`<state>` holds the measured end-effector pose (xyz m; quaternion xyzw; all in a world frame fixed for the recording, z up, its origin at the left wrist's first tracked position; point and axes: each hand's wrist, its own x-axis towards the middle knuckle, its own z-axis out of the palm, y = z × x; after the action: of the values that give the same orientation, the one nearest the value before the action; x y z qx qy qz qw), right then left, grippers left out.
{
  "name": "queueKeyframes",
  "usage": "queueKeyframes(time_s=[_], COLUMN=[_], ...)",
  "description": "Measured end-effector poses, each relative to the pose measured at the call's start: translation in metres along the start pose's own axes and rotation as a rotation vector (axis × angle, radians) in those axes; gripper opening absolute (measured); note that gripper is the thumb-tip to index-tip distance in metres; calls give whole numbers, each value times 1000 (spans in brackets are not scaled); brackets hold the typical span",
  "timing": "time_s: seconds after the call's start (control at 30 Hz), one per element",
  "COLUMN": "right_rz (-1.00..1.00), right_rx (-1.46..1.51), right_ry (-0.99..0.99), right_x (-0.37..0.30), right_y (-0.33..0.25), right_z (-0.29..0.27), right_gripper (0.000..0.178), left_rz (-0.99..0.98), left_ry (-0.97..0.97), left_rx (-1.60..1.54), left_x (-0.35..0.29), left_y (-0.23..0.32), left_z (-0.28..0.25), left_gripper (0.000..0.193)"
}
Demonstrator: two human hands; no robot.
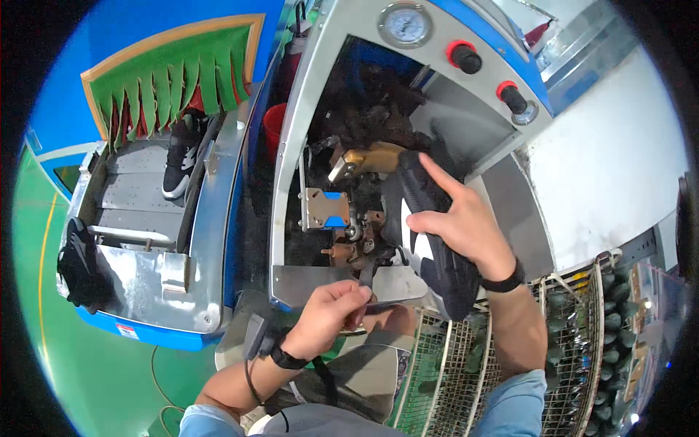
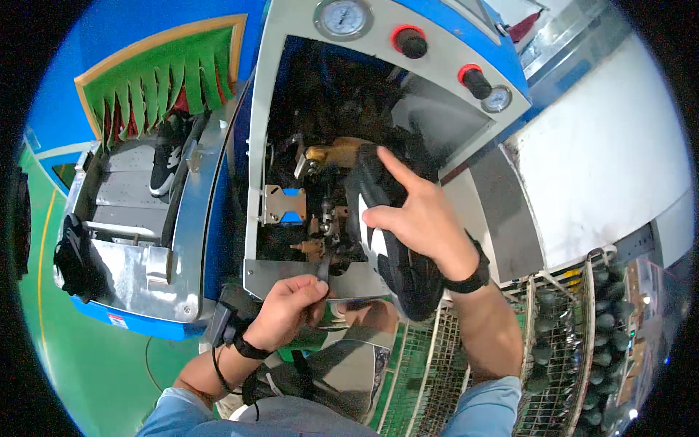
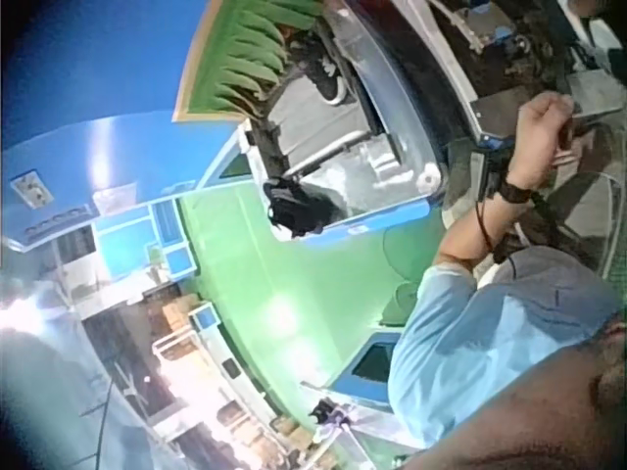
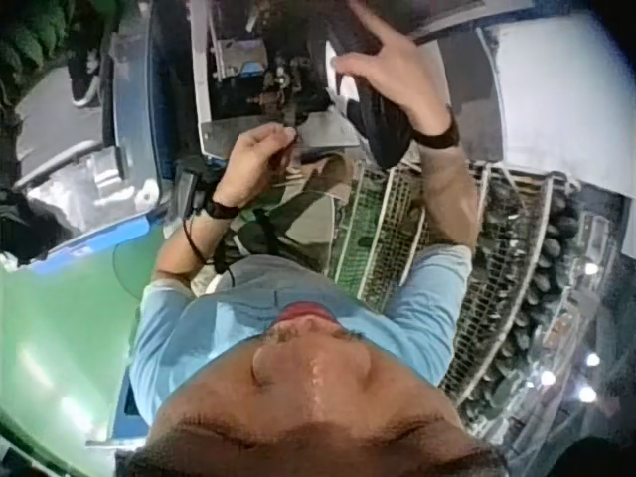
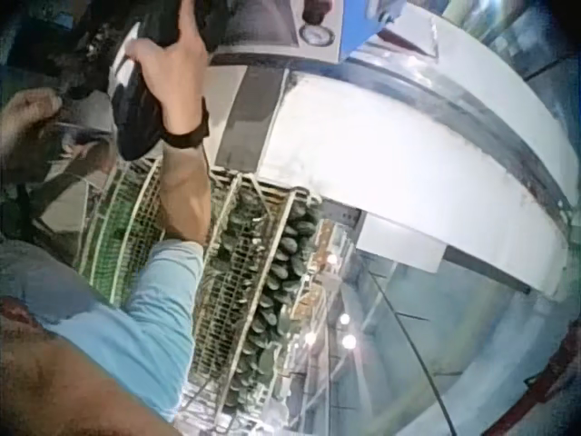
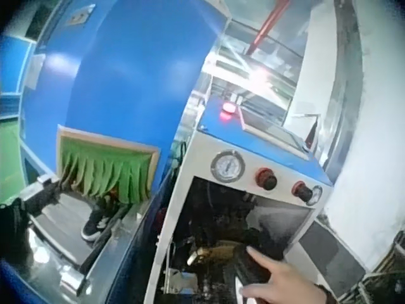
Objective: Manually loading shoe lasts and sneaker uppers into a lasting or shaping machine for production.
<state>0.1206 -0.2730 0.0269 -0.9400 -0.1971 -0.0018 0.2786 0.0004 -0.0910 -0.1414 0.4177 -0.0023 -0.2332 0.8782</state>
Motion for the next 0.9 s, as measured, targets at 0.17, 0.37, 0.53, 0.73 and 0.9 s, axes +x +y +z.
queueKeyframes(time_s=[0.17,0.37,0.53,0.73,0.9], right_rz=[11,75,-119,-27,147], right_rx=[-140,-296,-278,-269,-338], right_ry=[-90,163,382,507,607], right_x=[34,24,6,-5,-9], right_y=[6,8,5,-6,-3], right_z=[21,49,65,70,69], right_gripper=[89,87,88,91,99], left_rz=[-2,7,32,166,551], left_ry=[26,141,227,148,316], left_rx=[-248,29,50,646,1168], left_x=[9,11,-3,-42,-49], left_y=[-5,-6,-19,-11,29], left_z=[-10,-28,-17,0,22], left_gripper=[28,28,28,28,20])
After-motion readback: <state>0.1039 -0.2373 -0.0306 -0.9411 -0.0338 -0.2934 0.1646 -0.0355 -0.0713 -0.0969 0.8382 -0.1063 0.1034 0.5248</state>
